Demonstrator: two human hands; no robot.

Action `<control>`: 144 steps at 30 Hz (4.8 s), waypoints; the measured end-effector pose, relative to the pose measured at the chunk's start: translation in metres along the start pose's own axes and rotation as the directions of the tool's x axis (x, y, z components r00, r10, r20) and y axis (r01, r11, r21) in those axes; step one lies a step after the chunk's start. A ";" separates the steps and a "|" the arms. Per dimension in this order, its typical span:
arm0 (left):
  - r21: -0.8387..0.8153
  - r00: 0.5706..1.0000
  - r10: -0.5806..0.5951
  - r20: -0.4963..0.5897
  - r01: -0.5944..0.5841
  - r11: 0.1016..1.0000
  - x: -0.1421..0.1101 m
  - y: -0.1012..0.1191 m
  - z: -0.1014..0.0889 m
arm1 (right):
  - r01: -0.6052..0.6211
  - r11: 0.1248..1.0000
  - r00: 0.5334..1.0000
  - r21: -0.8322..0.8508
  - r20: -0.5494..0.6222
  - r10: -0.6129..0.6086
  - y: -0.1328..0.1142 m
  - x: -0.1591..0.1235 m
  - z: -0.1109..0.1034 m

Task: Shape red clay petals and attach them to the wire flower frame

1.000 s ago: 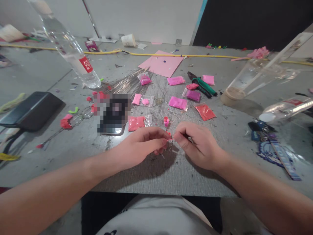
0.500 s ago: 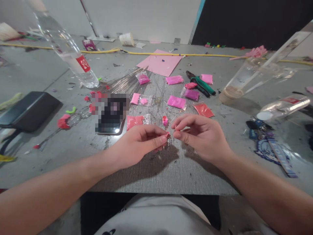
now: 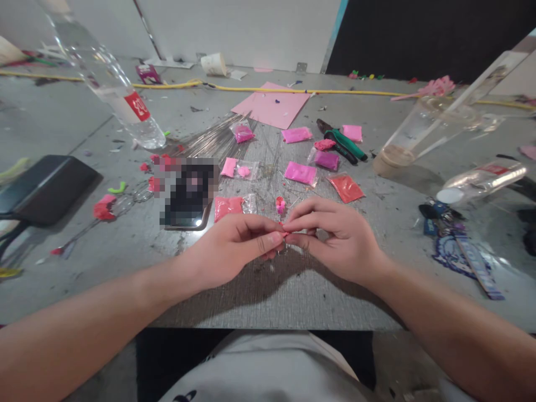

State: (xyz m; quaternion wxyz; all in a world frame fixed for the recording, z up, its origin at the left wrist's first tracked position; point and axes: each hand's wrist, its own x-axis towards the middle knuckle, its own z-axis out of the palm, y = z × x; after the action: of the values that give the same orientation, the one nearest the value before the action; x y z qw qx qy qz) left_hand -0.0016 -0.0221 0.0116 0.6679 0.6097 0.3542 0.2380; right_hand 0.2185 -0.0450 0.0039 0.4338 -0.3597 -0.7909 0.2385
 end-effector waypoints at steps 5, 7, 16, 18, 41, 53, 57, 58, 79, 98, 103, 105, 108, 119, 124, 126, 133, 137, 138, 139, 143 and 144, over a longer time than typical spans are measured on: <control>0.019 0.999 -0.040 0.003 0.040 0.999 -0.003 0.002 0.000 | 0.006 1.000 1.000 -0.016 0.026 -0.006 -0.004 -0.001 0.000; 0.023 0.999 -0.045 -0.011 0.046 0.999 -0.003 0.002 0.000 | -0.123 0.991 0.991 0.050 -0.044 0.125 -0.006 -0.001 -0.001; 0.682 0.929 0.276 0.248 -0.369 0.631 -0.004 -0.006 0.001 | -0.303 0.894 0.909 0.330 -0.182 0.376 -0.001 0.004 -0.002; 0.712 0.880 0.303 0.366 -0.475 0.517 -0.006 -0.010 0.002 | -0.320 0.887 0.904 0.332 -0.175 0.391 -0.001 0.004 -0.001; 0.915 0.919 0.312 0.242 -0.323 0.243 0.004 -0.010 -0.017 | -0.463 0.886 0.880 0.029 -0.106 0.463 0.011 0.003 -0.002; 0.880 0.926 0.320 0.201 -0.314 0.356 0.005 -0.007 -0.015 | -0.183 0.943 0.956 -0.278 0.172 0.236 0.030 0.003 0.009; 0.860 0.933 0.298 0.203 -0.316 0.401 0.004 -0.009 -0.012 | -0.061 0.945 0.962 -0.322 0.235 0.142 0.041 0.006 0.005; 0.860 0.936 0.287 0.205 -0.312 0.403 0.004 -0.009 -0.012 | -0.074 0.946 0.957 -0.315 0.244 0.156 0.042 0.007 0.003; 0.868 0.940 0.272 0.208 -0.305 0.393 0.003 -0.010 -0.013 | -0.234 0.924 0.914 -0.302 0.255 0.315 0.044 0.015 -0.001; 0.703 0.968 0.251 0.005 -0.182 0.687 0.005 -0.006 -0.014 | -0.080 0.980 0.997 -0.183 0.001 0.081 0.032 0.008 -0.005; 0.419 0.992 0.104 -0.067 -0.067 0.905 0.002 -0.001 -0.010 | 0.200 0.977 0.974 -0.074 0.121 -0.190 0.015 0.002 -0.003; 0.329 0.995 0.067 -0.070 -0.040 0.943 0.002 0.001 -0.009 | 0.218 0.974 0.971 -0.066 0.116 -0.210 0.013 0.001 -0.002; 0.283 0.997 0.031 -0.073 -0.010 0.959 0.003 0.001 -0.008 | 0.232 0.971 0.968 -0.066 0.114 -0.223 0.014 0.000 0.000; 0.312 1.000 0.004 0.030 -0.014 0.950 0.002 -0.002 -0.007 | 0.101 0.994 0.981 -0.043 0.171 -0.093 0.012 -0.002 0.002; 0.604 0.984 0.171 0.048 -0.165 0.780 0.002 -0.003 -0.009 | -0.253 0.965 0.963 0.065 -0.075 0.257 0.018 -0.002 -0.003; 0.745 0.950 0.292 0.111 -0.274 0.608 0.003 -0.006 -0.011 | -0.279 0.959 0.955 0.040 -0.088 0.282 0.021 -0.001 -0.004; 0.817 0.934 0.305 0.188 -0.321 0.480 0.007 -0.016 -0.017 | -0.332 0.942 0.943 -0.046 -0.035 0.331 0.024 0.004 0.002; 0.835 0.925 0.324 0.199 -0.334 0.439 0.008 -0.017 -0.017 | -0.395 0.918 0.918 0.023 -0.031 0.396 0.024 0.003 0.004; 0.841 0.921 0.331 0.206 -0.339 0.421 0.008 -0.017 -0.017 | -0.399 0.916 0.916 0.035 -0.022 0.400 0.024 0.003 0.004; 0.847 0.918 0.333 0.216 -0.346 0.403 0.008 -0.017 -0.017 | -0.399 0.916 0.917 0.043 -0.011 0.400 0.023 0.004 0.003; 0.856 0.914 0.332 0.235 -0.356 0.375 0.007 -0.018 -0.017 | -0.360 0.933 0.932 0.004 0.043 0.360 0.020 0.004 0.003; 0.855 0.913 0.335 0.234 -0.357 0.377 0.008 -0.018 -0.016 | -0.347 0.938 0.936 -0.009 0.055 0.347 0.019 0.003 0.003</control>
State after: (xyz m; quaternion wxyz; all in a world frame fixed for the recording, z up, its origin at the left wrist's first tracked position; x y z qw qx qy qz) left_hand -0.0112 -0.0083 -0.0075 0.1925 0.9282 0.2826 0.1468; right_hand 0.2221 -0.0305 -0.0091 0.3629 -0.4864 -0.7269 0.3215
